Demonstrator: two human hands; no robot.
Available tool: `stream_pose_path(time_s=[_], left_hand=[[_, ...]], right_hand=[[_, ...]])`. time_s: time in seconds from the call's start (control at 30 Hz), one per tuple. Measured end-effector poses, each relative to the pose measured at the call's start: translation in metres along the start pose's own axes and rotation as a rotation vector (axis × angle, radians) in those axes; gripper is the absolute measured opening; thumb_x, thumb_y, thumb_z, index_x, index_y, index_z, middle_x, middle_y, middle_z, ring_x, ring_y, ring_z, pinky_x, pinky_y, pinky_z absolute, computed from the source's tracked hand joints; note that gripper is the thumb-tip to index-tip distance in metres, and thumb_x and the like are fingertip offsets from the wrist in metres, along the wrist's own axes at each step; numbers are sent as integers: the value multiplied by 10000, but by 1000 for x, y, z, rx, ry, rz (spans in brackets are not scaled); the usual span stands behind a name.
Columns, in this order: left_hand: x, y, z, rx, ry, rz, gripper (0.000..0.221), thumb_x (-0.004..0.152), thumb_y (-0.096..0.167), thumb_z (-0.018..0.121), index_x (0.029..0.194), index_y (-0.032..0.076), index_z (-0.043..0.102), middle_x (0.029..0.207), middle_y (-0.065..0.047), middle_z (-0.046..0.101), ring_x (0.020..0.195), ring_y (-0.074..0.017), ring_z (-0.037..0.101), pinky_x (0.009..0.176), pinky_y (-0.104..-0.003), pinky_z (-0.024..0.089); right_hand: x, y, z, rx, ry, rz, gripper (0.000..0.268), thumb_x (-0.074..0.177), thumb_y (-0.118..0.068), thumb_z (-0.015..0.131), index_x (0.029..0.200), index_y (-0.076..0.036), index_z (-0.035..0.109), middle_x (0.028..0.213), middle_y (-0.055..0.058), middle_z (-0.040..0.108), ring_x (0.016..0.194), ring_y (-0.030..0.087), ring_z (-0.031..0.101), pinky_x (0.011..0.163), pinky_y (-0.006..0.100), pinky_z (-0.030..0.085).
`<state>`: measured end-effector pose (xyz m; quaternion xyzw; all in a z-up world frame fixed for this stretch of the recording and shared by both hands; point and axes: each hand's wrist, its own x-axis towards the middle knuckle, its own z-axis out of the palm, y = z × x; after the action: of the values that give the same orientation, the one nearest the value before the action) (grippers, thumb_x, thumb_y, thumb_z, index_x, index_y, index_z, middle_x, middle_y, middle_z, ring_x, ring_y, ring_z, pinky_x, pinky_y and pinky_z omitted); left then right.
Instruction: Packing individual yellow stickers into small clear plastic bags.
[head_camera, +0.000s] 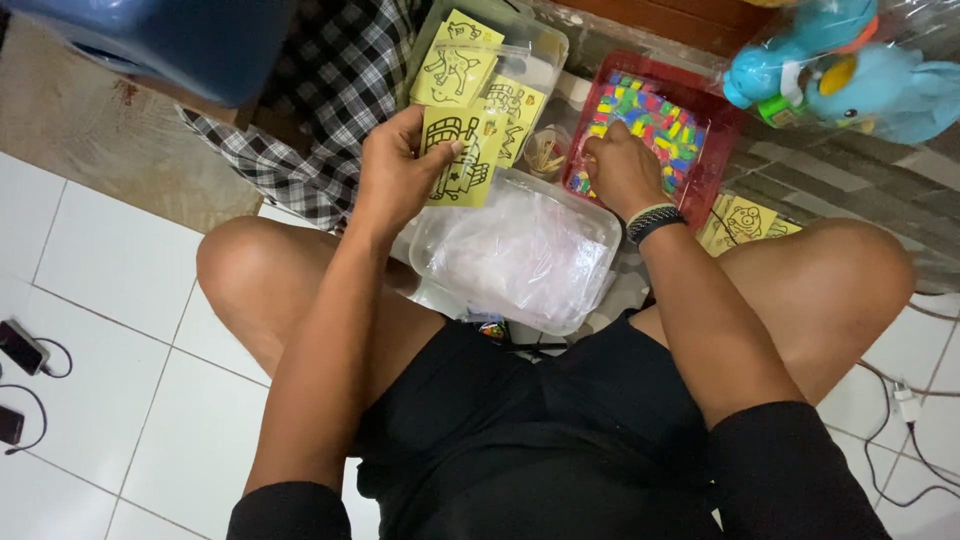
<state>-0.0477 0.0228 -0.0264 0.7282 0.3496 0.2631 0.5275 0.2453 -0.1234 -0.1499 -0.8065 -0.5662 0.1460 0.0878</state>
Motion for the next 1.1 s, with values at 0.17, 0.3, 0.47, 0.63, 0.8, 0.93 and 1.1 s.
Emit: stream_pose_path(time_s=[0.17, 0.3, 0.47, 0.63, 0.8, 0.93, 1.1], left_hand=[[-1, 2, -1, 20, -2, -11, 208, 917, 54, 771, 1114, 22, 710, 780, -193, 746, 681, -206, 708, 624, -364, 604], [-3, 21, 5, 54, 33, -31, 189, 885, -19, 766, 1065, -9, 708, 777, -15, 689, 602, -62, 579, 532, -202, 493], [-4, 20, 6, 53, 27, -15, 128, 888, -14, 762, 990, 9, 687, 754, 5, 663, 588, -60, 536, 538, -207, 464], [-4, 22, 10, 173, 46, 30, 163, 864, -4, 770, 1003, -2, 685, 780, -21, 711, 596, -89, 575, 553, -246, 488], [0, 11, 19, 349, -2, 176, 257, 800, -25, 760, 1045, -18, 682, 791, -92, 742, 597, -192, 652, 598, -338, 535], [0, 17, 28, 361, -96, 247, 308, 799, -15, 759, 1100, -15, 691, 842, -126, 774, 634, -238, 707, 621, -360, 560], [2, 19, 35, 351, -169, 290, 265, 819, 9, 768, 1072, 5, 689, 793, -115, 742, 593, -242, 650, 576, -370, 521]], right_hand=[[13, 21, 6, 94, 124, 38, 239, 983, -206, 635, 1210, -232, 705, 969, 102, 638, 902, 396, 725, 705, 505, 611], [-1, -11, -54, 846, 140, 292, 362, 931, 46, 592, 1256, -111, 609, 1047, 79, 615, 650, 129, 673, 489, 251, 511], [-8, -8, -94, 1758, 66, 408, 382, 905, -490, 652, 1136, -187, 654, 1290, 20, 525, 964, 201, 631, 689, 294, 513], [-24, -34, -124, 1359, 166, 174, 309, 992, -8, 547, 1285, -108, 544, 1169, 90, 689, 824, 129, 667, 641, 227, 541], [-44, -71, -144, 949, 258, -98, 172, 1020, 74, 596, 1176, 31, 653, 1086, 111, 735, 728, 118, 650, 677, 223, 585], [-41, -88, -141, 1173, 312, -256, 142, 1036, 71, 658, 1168, 18, 671, 1120, 111, 737, 907, 110, 670, 749, 194, 577], [-34, -94, -140, 808, 463, -392, 191, 944, 163, 738, 1099, 55, 768, 1011, 131, 777, 649, 90, 542, 563, 194, 405]])
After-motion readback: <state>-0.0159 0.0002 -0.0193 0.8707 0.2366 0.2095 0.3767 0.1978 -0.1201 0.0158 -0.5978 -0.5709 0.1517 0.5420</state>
